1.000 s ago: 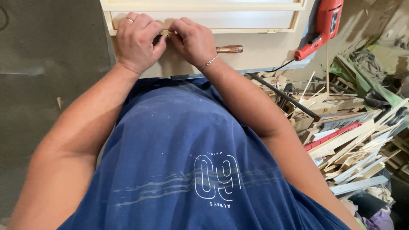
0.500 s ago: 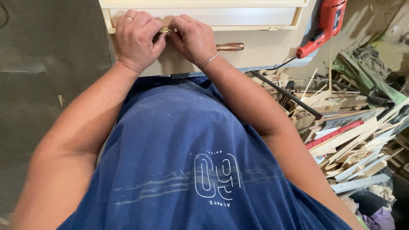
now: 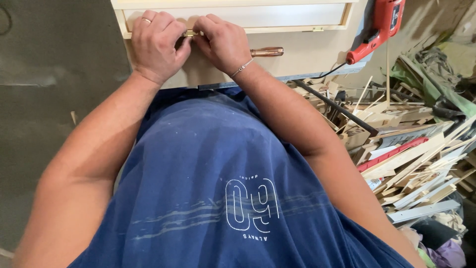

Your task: Installing a metal hinge onto a wooden frame using a manual screwdriver and a power drill.

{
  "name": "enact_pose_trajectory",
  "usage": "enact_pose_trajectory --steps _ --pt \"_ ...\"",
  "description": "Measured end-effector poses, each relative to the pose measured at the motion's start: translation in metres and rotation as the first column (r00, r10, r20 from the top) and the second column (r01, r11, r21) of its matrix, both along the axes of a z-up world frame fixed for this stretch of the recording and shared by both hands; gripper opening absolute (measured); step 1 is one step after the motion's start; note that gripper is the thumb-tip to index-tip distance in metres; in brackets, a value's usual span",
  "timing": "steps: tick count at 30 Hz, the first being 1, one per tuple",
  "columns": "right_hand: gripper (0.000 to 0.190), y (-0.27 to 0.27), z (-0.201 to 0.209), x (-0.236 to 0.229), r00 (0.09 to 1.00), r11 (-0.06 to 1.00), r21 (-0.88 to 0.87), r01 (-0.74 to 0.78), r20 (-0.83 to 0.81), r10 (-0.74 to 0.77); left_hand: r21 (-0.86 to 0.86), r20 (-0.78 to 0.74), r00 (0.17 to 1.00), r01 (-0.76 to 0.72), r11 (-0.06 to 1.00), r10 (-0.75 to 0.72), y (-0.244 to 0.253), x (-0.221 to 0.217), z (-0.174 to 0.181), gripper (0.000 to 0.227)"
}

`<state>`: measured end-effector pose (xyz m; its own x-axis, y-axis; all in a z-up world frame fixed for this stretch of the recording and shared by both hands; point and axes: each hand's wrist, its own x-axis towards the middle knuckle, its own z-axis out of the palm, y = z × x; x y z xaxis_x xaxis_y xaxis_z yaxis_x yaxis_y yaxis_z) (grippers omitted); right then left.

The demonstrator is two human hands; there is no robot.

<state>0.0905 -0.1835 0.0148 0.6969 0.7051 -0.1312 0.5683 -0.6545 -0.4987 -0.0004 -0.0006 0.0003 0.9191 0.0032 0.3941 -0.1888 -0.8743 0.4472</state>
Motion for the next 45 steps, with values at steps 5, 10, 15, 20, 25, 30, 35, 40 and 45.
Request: enact_pose_trajectory --steps 5,10,15,20,25,30,35,40,45 --pt "0.013 0.0 -0.002 0.001 1.0 1.0 -0.027 0.006 -0.017 -0.007 -0.011 0.0 1.0 -0.013 1.0 0.013 -0.001 0.0 -0.002 0.011" --pt "0.013 0.0 -0.002 0.002 0.999 1.0 -0.024 -0.011 -0.04 0.01 -0.04 -0.032 0.999 -0.013 0.999 0.012 -0.001 -0.001 -0.005 0.015" --pt "0.011 0.002 -0.002 0.003 0.998 0.997 -0.076 0.016 -0.06 -0.02 -0.044 -0.047 0.999 -0.029 0.999 0.026 -0.001 0.0 -0.003 0.013" --pt "0.011 0.004 0.0 0.003 0.997 0.997 -0.075 0.016 -0.07 -0.021 -0.11 -0.053 0.999 -0.017 0.994 0.012 -0.001 0.0 -0.005 0.012" --pt "0.014 0.006 0.0 0.004 0.995 0.993 -0.112 0.047 -0.083 -0.057 -0.131 -0.041 0.999 0.004 0.991 -0.009 0.001 0.0 -0.003 0.008" --pt "0.016 0.008 -0.005 0.006 0.982 0.987 -0.158 0.036 -0.176 -0.064 -0.078 -0.102 0.994 0.021 0.997 -0.029 0.003 -0.001 -0.003 0.005" --pt "0.021 0.0 -0.01 0.003 0.978 0.995 -0.092 0.05 -0.2 -0.067 -0.035 -0.066 0.997 0.032 0.999 -0.034 0.005 -0.002 -0.006 0.007" --pt "0.029 -0.063 0.036 0.014 0.919 0.961 0.042 0.274 -0.306 -0.249 -0.044 -0.082 0.996 0.025 0.999 -0.028 0.004 0.002 -0.003 0.009" --pt "0.028 -0.244 -0.003 0.066 0.517 0.474 0.42 0.774 0.013 -0.856 -0.064 -0.104 0.994 0.017 0.998 -0.023 0.004 0.002 -0.005 0.013"
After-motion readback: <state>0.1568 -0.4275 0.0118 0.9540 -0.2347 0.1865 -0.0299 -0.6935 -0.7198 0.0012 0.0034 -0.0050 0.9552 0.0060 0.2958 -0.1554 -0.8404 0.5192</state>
